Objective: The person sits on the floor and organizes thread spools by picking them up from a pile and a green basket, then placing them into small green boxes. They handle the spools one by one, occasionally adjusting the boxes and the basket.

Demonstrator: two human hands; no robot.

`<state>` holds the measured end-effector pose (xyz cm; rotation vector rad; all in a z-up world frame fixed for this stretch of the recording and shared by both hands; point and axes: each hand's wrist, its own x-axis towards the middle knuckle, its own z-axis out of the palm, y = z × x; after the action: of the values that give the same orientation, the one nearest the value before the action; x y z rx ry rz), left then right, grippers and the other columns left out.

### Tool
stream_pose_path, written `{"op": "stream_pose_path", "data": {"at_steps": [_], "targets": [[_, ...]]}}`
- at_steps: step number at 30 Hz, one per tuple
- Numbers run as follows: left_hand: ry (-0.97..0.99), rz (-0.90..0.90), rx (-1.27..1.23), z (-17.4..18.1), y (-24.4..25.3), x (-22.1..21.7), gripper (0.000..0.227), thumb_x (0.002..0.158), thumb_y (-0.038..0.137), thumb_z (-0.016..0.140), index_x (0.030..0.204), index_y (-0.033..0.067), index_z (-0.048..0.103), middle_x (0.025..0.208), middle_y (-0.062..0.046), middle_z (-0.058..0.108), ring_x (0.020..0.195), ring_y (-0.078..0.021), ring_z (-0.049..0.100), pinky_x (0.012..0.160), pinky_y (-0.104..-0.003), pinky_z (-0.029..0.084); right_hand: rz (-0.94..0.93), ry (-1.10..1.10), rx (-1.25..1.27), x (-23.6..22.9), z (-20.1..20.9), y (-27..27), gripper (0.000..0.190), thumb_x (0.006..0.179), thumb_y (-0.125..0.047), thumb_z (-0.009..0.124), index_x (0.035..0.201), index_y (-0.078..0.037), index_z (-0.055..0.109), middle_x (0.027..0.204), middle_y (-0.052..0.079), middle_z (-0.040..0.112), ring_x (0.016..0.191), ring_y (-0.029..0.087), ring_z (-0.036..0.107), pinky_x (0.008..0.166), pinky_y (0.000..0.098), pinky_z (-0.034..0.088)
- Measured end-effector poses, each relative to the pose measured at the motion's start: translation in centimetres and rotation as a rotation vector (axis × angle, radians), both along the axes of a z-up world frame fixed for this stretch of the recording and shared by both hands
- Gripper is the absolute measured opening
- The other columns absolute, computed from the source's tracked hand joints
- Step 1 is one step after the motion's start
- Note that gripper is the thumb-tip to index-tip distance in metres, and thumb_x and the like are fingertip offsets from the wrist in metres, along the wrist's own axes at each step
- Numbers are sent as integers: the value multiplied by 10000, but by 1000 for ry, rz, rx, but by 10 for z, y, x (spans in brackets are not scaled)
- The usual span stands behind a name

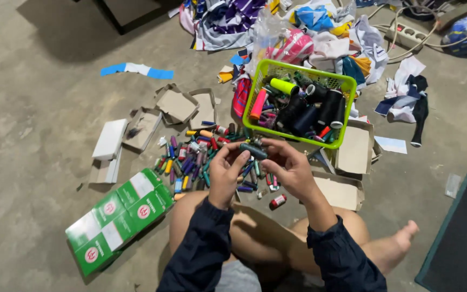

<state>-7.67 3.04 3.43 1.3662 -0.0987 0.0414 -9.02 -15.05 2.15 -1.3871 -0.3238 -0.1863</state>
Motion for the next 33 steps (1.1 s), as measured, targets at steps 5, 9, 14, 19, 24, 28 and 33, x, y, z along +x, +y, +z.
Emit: {"op": "stream_pose_path", "data": {"at_steps": [5, 9, 14, 19, 24, 28, 33], "targets": [[-100, -30, -30, 14, 21, -71, 278, 896, 91, 790, 1153, 11, 719, 1068, -144, 740, 987, -175, 667, 860, -311, 581, -98, 58, -114, -78, 47, 25, 335, 855, -53, 798, 1181, 19, 763, 816, 153, 783, 706, 160, 718, 691, 334, 638], [-416, -86, 102, 58, 30, -131, 573, 877, 246, 812, 1376, 62, 599, 1565, -157, 448, 1423, -261, 439, 1162, -377, 370, -95, 51, -154, -136, 50, 37, 263, 883, -46, 746, 1134, 27, 768, 716, 148, 768, 639, 167, 717, 621, 322, 627], [-404, -293, -133, 60, 25, -189, 447, 962, -26, 640, 1400, -82, 567, 1186, -228, 711, 753, -180, 692, 711, -334, 617, -126, 3, -13, -205, 71, 53, 210, 933, -48, 684, 1081, 79, 761, 701, 132, 739, 696, 139, 676, 670, 322, 617], [-543, -128, 262, 96, 39, -244, 259, 943, 190, 704, 1144, 28, 708, 1027, -115, 763, 881, -251, 755, 840, -346, 585, -190, 81, -76, -253, 78, 50, 244, 966, -114, 634, 1114, 51, 735, 909, 130, 741, 861, 171, 691, 767, 313, 610], [-565, -74, 397, 93, 58, -288, 280, 979, 304, 671, 1097, 51, 651, 891, -71, 681, 643, -161, 592, 592, -293, 500, -233, 104, -87, -291, 81, 60, 215, 955, -124, 621, 1037, 37, 737, 956, 104, 772, 852, 144, 690, 732, 235, 555], [-589, -9, 399, 99, 78, -320, 128, 997, 121, 652, 982, 32, 742, 915, -79, 772, 798, -174, 737, 753, -276, 555, -22, 160, 399, -302, 68, 58, 245, 1019, -111, 550, 1127, 91, 637, 878, 278, 728, 720, 308, 719, 631, 333, 590], [-583, -122, 490, 79, 102, -335, 99, 967, 121, 691, 977, 40, 748, 961, -97, 796, 843, -181, 776, 792, -289, 599, -35, 356, 438, -290, 67, 39, 311, 1010, -239, 569, 1072, 53, 655, 749, 162, 631, 533, 223, 558, 503, 322, 466]]}}
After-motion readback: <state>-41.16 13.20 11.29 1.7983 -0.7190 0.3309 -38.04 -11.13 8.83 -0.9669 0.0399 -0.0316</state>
